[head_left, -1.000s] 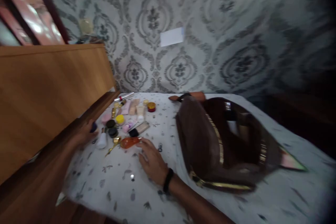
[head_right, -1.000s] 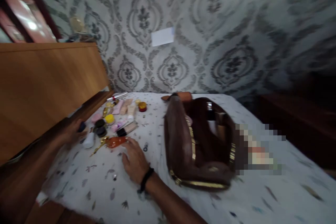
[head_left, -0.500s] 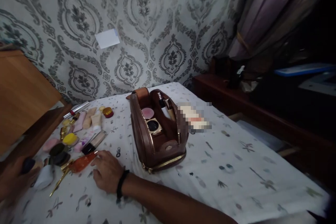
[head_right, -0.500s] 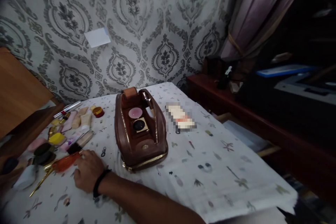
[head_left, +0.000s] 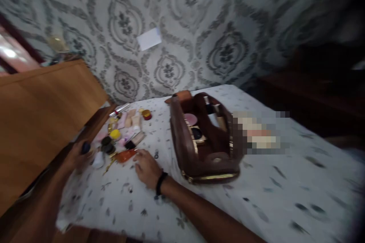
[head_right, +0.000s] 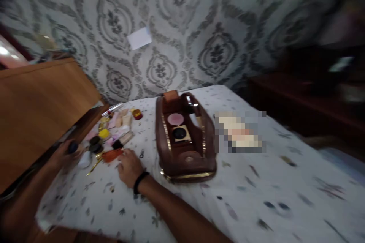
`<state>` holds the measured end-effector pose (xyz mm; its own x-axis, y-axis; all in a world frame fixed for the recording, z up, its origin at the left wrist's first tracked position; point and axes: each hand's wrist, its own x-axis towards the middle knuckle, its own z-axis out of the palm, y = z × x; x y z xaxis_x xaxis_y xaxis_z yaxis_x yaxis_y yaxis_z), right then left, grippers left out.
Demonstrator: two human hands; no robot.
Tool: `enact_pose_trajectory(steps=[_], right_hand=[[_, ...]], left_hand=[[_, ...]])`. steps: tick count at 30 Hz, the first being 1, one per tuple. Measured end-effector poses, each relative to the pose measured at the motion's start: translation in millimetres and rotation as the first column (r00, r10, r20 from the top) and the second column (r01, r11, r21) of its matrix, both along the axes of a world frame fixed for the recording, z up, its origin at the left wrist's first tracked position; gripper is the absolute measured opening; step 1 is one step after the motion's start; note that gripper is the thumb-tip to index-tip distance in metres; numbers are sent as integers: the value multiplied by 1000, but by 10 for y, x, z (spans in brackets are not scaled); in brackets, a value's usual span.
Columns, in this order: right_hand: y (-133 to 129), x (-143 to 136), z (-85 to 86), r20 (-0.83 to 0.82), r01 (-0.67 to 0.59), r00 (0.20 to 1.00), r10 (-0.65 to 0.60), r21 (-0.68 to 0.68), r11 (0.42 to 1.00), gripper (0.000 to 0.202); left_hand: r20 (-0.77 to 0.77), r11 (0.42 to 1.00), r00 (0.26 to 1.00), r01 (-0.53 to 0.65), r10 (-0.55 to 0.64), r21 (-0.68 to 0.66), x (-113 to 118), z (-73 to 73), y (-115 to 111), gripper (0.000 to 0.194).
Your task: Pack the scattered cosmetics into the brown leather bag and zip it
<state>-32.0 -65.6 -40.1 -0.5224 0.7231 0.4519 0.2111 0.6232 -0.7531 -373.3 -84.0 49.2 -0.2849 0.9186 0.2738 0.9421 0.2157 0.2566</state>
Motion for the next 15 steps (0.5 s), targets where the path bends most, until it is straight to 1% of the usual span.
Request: enact_pose_trajectory(steps=[1, 2, 3, 4, 5, 6, 7, 9, 10, 11, 12, 13, 15], right_hand=[[8, -12, -19, -25, -13, 1000, 13, -6, 1000, 26], [18, -25, -35, -49, -26, 998, 25, -11, 1000, 26], [26, -35, -43, -72, -36, 997, 34, -14, 999, 26], [31, -40, -41, -93, -48, 995, 47, -14, 999, 26], [31, -38, -27, -111, -55, 992, 53, -13, 998, 26], [26, -29, -2, -125, -57, 991, 56, -7, 998, 25], [16, -13, 33, -143, -59, 988, 58, -6, 998, 24], [-10, 29, 121, -204, -73, 977, 61, -49, 996, 19], [-21, 48, 168, -248, -98, 966, 69, -108, 989, 20], [-30, 62, 212, -300, -144, 950, 81, -194, 970, 24], [-33, 71, 249, -361, -208, 928, 92, -296, 933, 31], [-31, 75, 277, -421, -281, 901, 100, -394, 875, 38], [-15, 66, 307, -526, -421, 844, 103, -532, 734, 54]], left_hand=[[13, 998, 999, -46, 46, 47, 89, 69, -31, 55], [144, 988, 987, -89, 71, 125, 176, 129, -60, 59], [319, 978, 946, -116, 55, 176, 266, 181, -87, 64], [487, 970, 873, -110, -9, 215, 366, 225, -111, 70], [532, 969, 846, -109, -26, 221, 477, 263, -131, 74], [559, 970, 828, -95, -49, 226, 598, 294, -148, 73], [611, 970, 786, -65, -95, 234, 725, 318, -162, 72], [724, 968, 661, 10, -195, 252, 983, 343, -179, 70], [769, 965, 593, 51, -237, 258, 1105, 343, -182, 70], [799, 960, 537, 94, -271, 263, 1220, 334, -184, 70], [810, 954, 506, 136, -298, 266, 1326, 316, -185, 70], [808, 946, 493, 177, -323, 270, 1424, 290, -186, 70], [777, 927, 508, 254, -371, 277, 1593, 223, -197, 69]])
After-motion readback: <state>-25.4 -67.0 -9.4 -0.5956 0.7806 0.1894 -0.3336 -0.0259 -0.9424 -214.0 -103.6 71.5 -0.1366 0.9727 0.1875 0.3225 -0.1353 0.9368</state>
